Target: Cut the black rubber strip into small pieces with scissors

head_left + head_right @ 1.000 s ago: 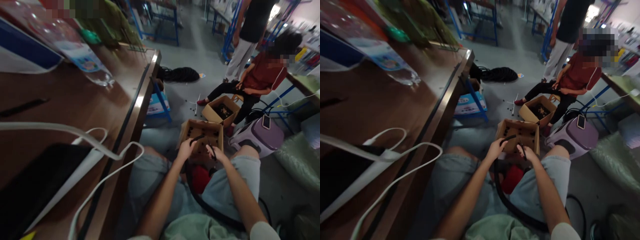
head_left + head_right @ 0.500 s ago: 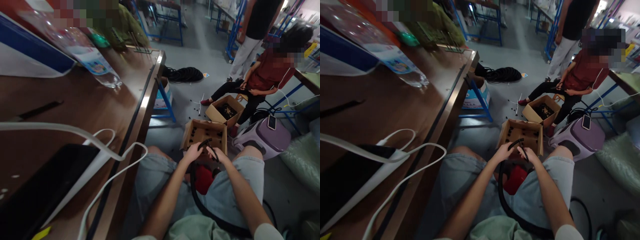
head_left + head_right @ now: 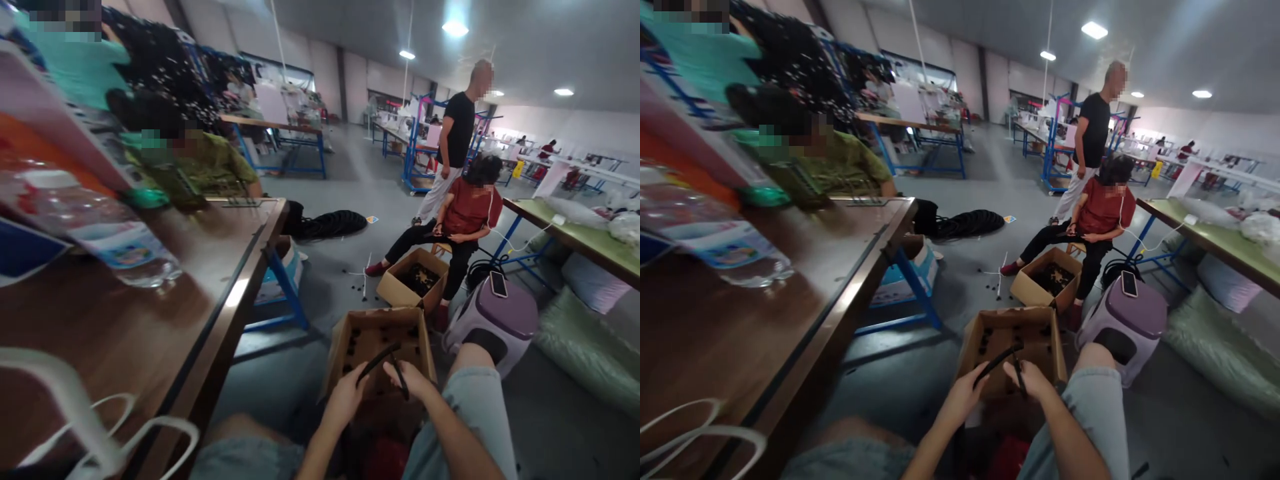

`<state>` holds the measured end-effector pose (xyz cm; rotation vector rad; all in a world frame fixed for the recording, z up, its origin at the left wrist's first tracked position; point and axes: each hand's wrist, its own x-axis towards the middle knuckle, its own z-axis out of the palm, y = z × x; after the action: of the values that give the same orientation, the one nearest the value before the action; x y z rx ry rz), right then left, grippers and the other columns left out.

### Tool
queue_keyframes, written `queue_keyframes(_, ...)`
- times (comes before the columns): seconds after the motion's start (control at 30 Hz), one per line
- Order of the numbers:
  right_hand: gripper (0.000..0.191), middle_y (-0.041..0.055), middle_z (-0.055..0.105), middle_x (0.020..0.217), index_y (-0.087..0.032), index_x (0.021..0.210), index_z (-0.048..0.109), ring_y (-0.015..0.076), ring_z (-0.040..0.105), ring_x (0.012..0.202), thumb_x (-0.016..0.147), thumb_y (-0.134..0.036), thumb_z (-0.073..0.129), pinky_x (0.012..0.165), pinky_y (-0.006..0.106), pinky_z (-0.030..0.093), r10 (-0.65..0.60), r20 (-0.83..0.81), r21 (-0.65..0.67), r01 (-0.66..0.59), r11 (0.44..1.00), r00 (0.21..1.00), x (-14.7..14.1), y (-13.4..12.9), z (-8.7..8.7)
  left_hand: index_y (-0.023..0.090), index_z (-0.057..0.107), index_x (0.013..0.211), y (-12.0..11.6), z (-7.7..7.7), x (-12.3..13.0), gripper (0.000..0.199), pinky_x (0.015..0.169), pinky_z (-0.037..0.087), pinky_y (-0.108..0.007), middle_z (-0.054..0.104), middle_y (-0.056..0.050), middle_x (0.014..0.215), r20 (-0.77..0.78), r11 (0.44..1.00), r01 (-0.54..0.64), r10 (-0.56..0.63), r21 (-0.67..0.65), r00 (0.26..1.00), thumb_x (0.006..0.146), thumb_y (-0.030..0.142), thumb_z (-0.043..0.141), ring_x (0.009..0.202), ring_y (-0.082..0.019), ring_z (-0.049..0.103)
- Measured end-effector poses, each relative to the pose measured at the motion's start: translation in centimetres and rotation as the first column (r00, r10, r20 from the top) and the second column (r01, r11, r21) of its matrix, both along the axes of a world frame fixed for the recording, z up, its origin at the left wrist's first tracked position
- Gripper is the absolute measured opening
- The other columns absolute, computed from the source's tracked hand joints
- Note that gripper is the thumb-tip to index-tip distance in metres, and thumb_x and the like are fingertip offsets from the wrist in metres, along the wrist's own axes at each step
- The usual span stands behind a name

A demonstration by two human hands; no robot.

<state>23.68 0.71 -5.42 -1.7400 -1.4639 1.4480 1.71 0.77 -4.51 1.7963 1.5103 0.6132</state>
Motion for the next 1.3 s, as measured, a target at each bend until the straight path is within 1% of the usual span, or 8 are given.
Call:
queue_keyframes(0.1,0.062,0.0027,0.066,0.070,-0.017,0.080,0.066,0.0158,0.061,0.065,0.095,-0.075,0.051,0.062,0.025,0.043,0.052,0.020,0.032,-0.053,0.998,0.998,0.1,-0.4,0.6,0.020,0.070,0.134,0.1,0.2,-0.7,0.045,0.112,0.051,-0.036,0.073,-0.011,0.134,-0.061,0.999,0.044,-0.044,0.003,0.997,0.097,0.027,0.045,0.126,-0.025,0.069)
queue_keyframes(0.27,0.069,0.0012,0.054,0.047,-0.018,0.061,0.059,0.0143,0.055,0.044,0.094,-0.077,0.049,0.050,0.024,0.041,0.066,0.049,-0.134,-0.059,0.989,0.997,0.1,-0.9,0.4,0.018,0.067,0.138,0.5,0.9,-1.7,0.046,0.110,0.051,-0.033,0.072,-0.013,0.135,-0.186,0.994,0.097,-0.104,-0.047,0.977,0.099,0.021,0.043,0.126,-0.024,0.069)
queue_keyframes(0.47,0.062,0.0011,0.062,0.063,-0.015,0.080,0.066,0.0115,0.055,0.052,0.098,-0.072,0.050,0.052,0.022,0.040,0.090,-0.054,-0.172,-0.098,0.980,0.995,0.3,-0.8,-0.1,0.022,0.063,0.145,0.0,2.6,-1.3,0.049,0.102,0.053,-0.032,0.068,-0.013,0.140,-0.362,0.983,0.145,-0.176,-0.112,0.915,0.101,0.017,0.043,0.123,-0.026,0.069)
queue_keyframes(0.63,0.067,0.0012,0.055,0.051,-0.018,0.060,0.060,0.0130,0.053,0.046,0.092,-0.077,0.056,0.049,0.024,0.039,0.104,0.075,-0.194,-0.088,0.977,0.992,0.3,-1.1,0.2,0.024,0.060,0.148,0.1,3.3,-1.6,0.052,0.089,0.055,-0.031,0.067,-0.014,0.138,-0.447,0.985,0.120,-0.162,-0.121,0.880,0.103,0.016,0.036,0.112,-0.026,0.073)
queue_keyframes(0.73,0.066,0.0007,0.056,0.051,-0.018,0.061,0.062,0.0130,0.053,0.046,0.087,-0.079,0.063,0.048,0.023,0.038,0.117,0.075,-0.186,-0.101,0.977,0.990,0.1,-1.4,0.5,0.022,0.060,0.148,0.4,2.9,-2.0,0.051,0.087,0.054,-0.030,0.069,-0.014,0.133,-0.453,0.987,0.103,-0.147,-0.119,0.879,0.103,0.015,0.037,0.110,-0.025,0.073)
queue_keyframes(0.87,0.067,0.0007,0.060,0.057,-0.017,0.072,0.065,0.0113,0.053,0.049,0.096,-0.078,0.049,0.049,0.022,0.039,0.049,-0.071,-0.243,-0.065,0.968,0.996,-0.7,-1.2,0.6,0.024,0.061,0.147,0.2,2.3,-1.7,0.050,0.087,0.053,-0.027,0.069,-0.012,0.134,-0.448,0.988,0.129,-0.154,-0.086,0.880,0.104,0.016,0.039,0.110,-0.023,0.073)
queue_keyframes(1.1,0.066,-0.0006,0.053,0.050,-0.017,0.066,0.060,0.0111,0.051,0.046,0.096,-0.075,0.052,0.049,0.021,0.038,-0.010,-0.048,-0.188,0.001,0.982,0.999,-0.3,-0.4,1.2,0.024,0.060,0.147,-0.3,2.5,-0.8,0.046,0.086,0.054,-0.030,0.070,-0.013,0.132,-0.397,0.992,0.116,-0.129,-0.055,0.909,0.104,0.021,0.043,0.106,-0.024,0.074)
queue_keyframes(1.3,0.062,0.0011,0.061,0.064,-0.017,0.076,0.062,0.0128,0.056,0.058,0.096,-0.075,0.053,0.053,0.021,0.040,0.081,0.081,-0.117,-0.071,0.991,0.993,0.8,-0.4,1.8,0.014,0.065,0.132,-0.6,4.1,0.0,0.034,0.091,0.053,-0.029,0.077,-0.017,0.115,-0.262,0.990,-0.104,0.076,-0.096,0.962,0.105,0.026,0.049,0.107,-0.025,0.075)
